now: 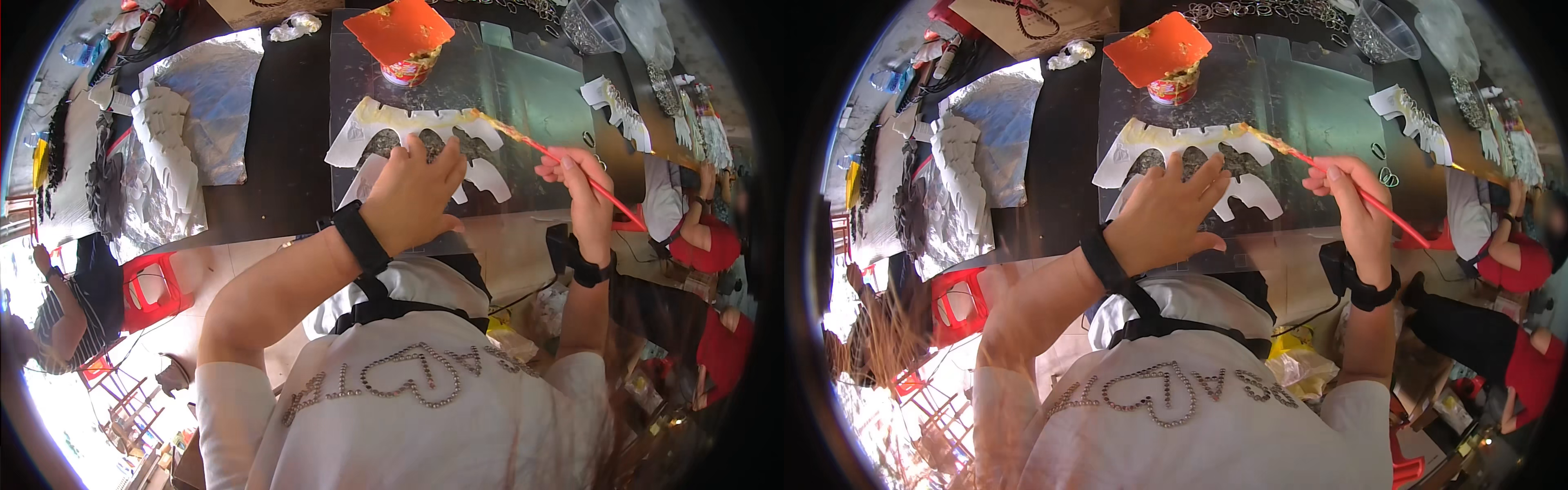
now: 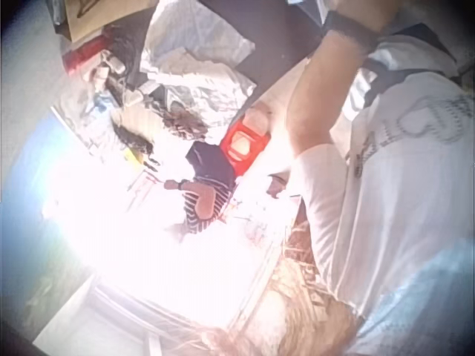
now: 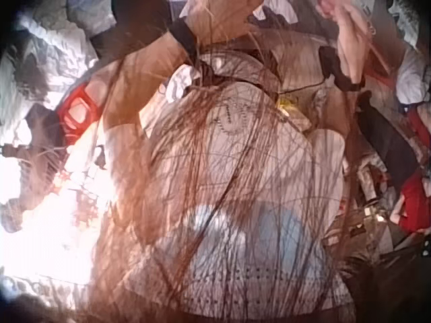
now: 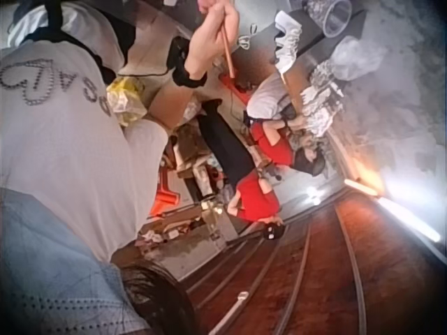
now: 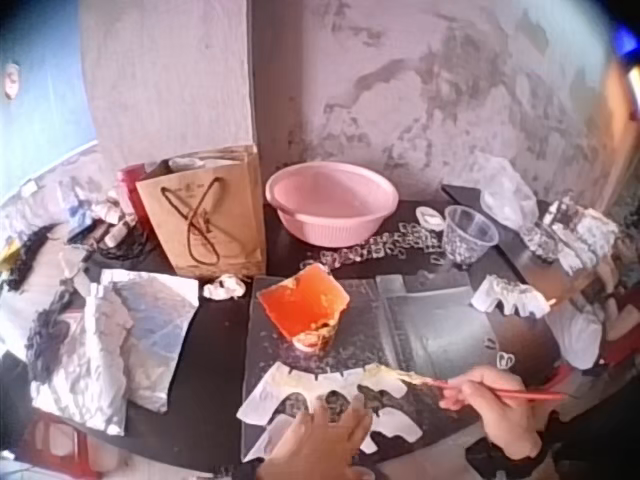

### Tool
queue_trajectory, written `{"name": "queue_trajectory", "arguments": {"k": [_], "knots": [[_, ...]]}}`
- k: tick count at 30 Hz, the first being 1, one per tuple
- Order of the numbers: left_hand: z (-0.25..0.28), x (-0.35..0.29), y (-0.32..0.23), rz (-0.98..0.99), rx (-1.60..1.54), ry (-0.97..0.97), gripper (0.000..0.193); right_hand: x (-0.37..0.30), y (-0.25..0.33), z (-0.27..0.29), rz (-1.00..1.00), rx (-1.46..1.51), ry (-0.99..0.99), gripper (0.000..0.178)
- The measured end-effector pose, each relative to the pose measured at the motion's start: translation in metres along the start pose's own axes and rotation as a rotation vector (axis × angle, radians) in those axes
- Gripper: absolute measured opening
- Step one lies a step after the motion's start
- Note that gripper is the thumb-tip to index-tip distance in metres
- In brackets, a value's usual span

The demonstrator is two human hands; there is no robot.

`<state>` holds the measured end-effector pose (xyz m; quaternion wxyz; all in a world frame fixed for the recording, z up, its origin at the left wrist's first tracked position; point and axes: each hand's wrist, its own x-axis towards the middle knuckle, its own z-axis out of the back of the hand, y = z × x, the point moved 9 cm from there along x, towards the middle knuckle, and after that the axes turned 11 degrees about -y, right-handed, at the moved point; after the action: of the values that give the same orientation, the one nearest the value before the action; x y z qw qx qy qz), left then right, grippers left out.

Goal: Applying glue or adhesive to shoe upper components using a brush and then attaching small metal eyelets or decorations.

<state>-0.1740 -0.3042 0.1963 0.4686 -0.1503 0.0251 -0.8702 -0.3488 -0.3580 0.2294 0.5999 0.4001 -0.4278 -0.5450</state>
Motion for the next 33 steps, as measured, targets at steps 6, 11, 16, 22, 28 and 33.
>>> {"name": "queue_trajectory", "arguments": {"k": [6,11,16,22,28,33], "knots": [[-0.011,0.007,-0.007,0.045,0.070,0.051,0.078,-0.005,0.004,-0.004,0.063,-0.038,0.056,0.022],[-0.012,0.007,-0.004,0.054,0.070,0.066,0.079,-0.007,0.004,0.009,0.139,-0.108,0.033,0.022],[-0.006,0.009,-0.001,0.043,-0.018,0.079,0.076,0.002,-0.011,0.080,-0.081,0.486,-0.329,0.029],[0.030,0.009,0.014,0.049,-0.296,-0.038,0.062,0.000,-0.016,0.086,-0.175,0.855,-0.237,0.031],[0.084,0.039,0.083,0.044,0.072,-0.461,0.049,0.000,0.008,0.061,-0.104,0.737,-0.124,0.026],[0.076,0.060,0.121,0.034,-0.015,-0.442,0.014,0.008,0.042,0.032,0.009,0.550,-0.069,0.025]]}}
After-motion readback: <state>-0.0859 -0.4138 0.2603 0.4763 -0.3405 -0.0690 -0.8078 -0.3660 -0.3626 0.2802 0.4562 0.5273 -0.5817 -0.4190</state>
